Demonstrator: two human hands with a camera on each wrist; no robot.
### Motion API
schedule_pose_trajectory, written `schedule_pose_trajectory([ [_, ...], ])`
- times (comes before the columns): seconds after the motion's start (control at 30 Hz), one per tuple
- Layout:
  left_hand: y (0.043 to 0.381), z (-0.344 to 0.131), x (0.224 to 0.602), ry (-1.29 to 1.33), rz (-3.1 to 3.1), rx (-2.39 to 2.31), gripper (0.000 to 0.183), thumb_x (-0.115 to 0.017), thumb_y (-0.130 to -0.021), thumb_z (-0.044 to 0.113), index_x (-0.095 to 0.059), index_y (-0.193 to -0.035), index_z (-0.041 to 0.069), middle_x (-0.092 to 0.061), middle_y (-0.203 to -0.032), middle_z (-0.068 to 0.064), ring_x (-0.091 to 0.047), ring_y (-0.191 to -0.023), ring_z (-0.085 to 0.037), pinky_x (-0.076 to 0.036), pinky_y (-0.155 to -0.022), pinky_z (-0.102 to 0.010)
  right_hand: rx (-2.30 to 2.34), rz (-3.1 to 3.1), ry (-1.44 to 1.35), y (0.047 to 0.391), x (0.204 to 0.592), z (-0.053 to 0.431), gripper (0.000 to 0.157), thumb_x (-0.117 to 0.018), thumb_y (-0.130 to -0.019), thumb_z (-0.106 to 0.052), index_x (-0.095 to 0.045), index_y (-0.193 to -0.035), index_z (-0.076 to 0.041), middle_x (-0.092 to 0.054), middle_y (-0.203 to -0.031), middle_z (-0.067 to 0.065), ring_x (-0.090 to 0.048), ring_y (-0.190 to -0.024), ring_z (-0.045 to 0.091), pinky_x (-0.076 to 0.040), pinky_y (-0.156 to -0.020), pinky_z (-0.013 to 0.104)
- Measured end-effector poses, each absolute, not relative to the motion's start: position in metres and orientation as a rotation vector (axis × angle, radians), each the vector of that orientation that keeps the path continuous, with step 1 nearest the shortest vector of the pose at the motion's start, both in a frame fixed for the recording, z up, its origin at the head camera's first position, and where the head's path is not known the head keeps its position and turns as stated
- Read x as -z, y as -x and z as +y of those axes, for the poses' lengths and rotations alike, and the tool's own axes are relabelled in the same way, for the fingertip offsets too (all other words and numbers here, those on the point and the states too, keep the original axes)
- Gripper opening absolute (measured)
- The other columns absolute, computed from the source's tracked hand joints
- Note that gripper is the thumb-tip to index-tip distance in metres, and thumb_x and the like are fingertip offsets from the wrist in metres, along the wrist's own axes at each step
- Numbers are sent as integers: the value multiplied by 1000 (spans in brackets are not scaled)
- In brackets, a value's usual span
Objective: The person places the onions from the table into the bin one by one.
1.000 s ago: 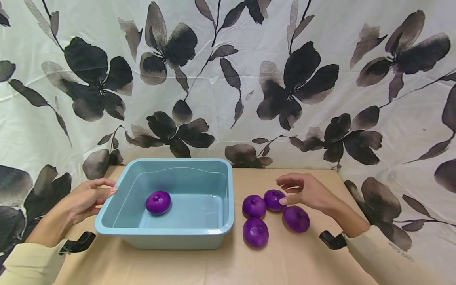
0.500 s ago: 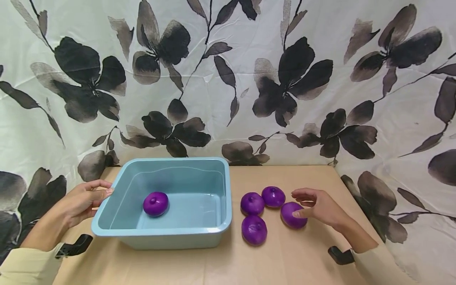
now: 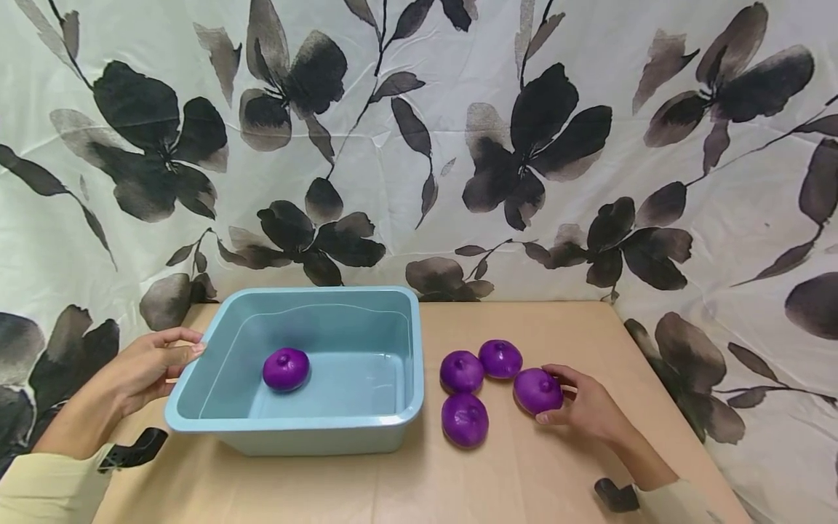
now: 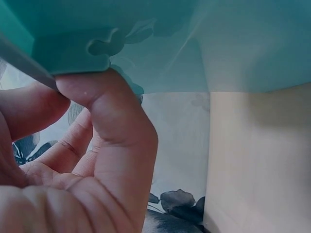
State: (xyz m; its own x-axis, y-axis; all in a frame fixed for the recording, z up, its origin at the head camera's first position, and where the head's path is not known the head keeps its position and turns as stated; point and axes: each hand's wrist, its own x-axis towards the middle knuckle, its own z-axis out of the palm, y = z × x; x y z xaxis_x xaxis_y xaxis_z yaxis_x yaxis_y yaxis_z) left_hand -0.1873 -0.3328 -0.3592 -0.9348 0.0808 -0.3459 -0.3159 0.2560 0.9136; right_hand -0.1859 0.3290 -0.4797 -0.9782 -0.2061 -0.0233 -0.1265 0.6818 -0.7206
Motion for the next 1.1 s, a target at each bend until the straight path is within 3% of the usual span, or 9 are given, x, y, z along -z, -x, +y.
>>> schedule_pose_trajectory([
  [0.2,188,-333,361,227,2211,-1717,25,-65,-95,24,-55,-116,14,-69,-86,6,-70,-77,-13,-60,-71,-35,1160,2833,232,187,489,324,92,-90,-68,-30,-44,-143,-2,-49,-142,27,-56,-122,51,-55,-91,47],
  [0.43,187,-331,360,231,2232,-1703,32,-65,-95,24,-53,-120,9,-68,-87,5,-69,-77,-13,-60,-72,-36,1135,2854,121,189,490,322,90,-91,-65,-36,-50,-140,-6,-56,-137,24,-62,-117,41,-52,-83,21],
  [0.87,185,-333,360,230,2234,-1701,26,-65,-95,25,-56,-117,14,-68,-87,7,-69,-77,-13,-60,-72,-35,1197,2856,107,186,448,324,83,-92,-64,-32,-58,-135,-7,-65,-128,22,-68,-105,27,-53,-75,21],
  [1.1,185,-332,362,234,2231,-1697,27,-65,-95,26,-54,-118,14,-68,-87,7,-69,-78,-12,-60,-72,-35,1237,2852,180,180,424,320,80,-93,-63,-28,-59,-132,-6,-67,-125,19,-68,-96,8,-55,-75,22],
])
